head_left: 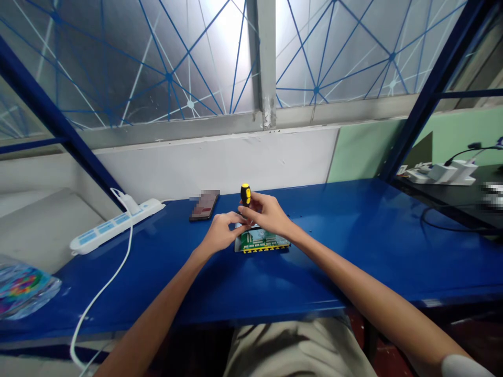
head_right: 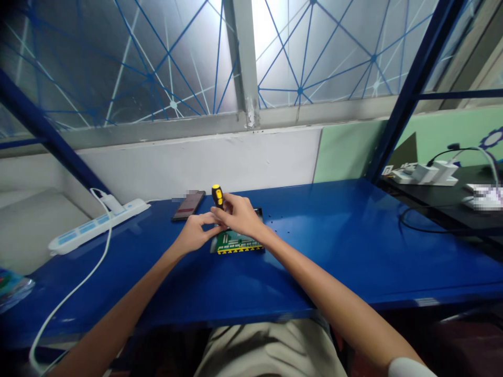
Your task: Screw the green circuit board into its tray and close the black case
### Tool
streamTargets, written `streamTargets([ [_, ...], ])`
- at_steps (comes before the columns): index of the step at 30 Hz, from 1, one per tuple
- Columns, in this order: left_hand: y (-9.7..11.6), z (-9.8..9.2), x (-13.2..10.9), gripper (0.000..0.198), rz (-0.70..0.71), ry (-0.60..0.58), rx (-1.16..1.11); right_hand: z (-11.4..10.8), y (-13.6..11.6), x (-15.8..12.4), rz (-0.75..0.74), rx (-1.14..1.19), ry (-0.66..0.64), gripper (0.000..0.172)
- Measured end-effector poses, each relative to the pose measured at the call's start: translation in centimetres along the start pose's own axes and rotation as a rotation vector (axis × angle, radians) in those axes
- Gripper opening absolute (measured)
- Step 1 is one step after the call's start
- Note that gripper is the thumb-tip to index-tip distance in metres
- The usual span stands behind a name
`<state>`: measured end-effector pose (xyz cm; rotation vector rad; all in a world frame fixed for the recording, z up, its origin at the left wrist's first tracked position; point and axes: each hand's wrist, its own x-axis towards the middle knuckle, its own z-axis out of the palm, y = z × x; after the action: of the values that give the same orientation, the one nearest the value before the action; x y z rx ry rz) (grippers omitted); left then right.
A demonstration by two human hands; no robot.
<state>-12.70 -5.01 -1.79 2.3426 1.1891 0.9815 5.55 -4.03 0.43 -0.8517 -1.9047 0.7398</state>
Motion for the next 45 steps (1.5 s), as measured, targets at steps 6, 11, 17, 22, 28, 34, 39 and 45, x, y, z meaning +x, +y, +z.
streamTargets([
  [6,0.1,-0.1,0.0,0.018,0.0,-0.029,0.008,-0.1,0.0,0.0,-0.002,0.024,0.014,0.02],
  [11,0.2,-0.5,-0.1,0.018,0.014,-0.084,0.017,-0.4,-0.2,0.0,0.002,0.055,0.036,0.021],
  [17,0.1,-0.8,-0.1,0.021,0.004,-0.115,0.052,-0.3,0.0,0.1,0.014,0.078,0.036,0.022],
  [22,0.2,-1.0,-0.1,0.023,0.005,-0.115,0.032,-0.1,0.2,0.1,-0.001,0.034,0.01,0.02],
  [28,-0.1,-1.0,-0.2,0.024,0.006,-0.128,0.063,-0.1,0.4,0.1,-0.002,0.076,0.012,0.021],
  [34,-0.4,-0.6,-0.2,0.016,-0.016,-0.119,0.04,-0.3,-0.1,0.0,0.02,0.127,0.013,0.023],
  [39,-0.4,-0.4,0.0,0.013,-0.035,-0.076,-0.001,-1.2,-0.9,0.3,-0.001,0.201,0.055,0.022],
  [45,1.8,0.7,1.4,0.013,0.025,-0.064,0.043,-5.8,-0.6,0.3,0.035,0.128,0.266,0.032],
])
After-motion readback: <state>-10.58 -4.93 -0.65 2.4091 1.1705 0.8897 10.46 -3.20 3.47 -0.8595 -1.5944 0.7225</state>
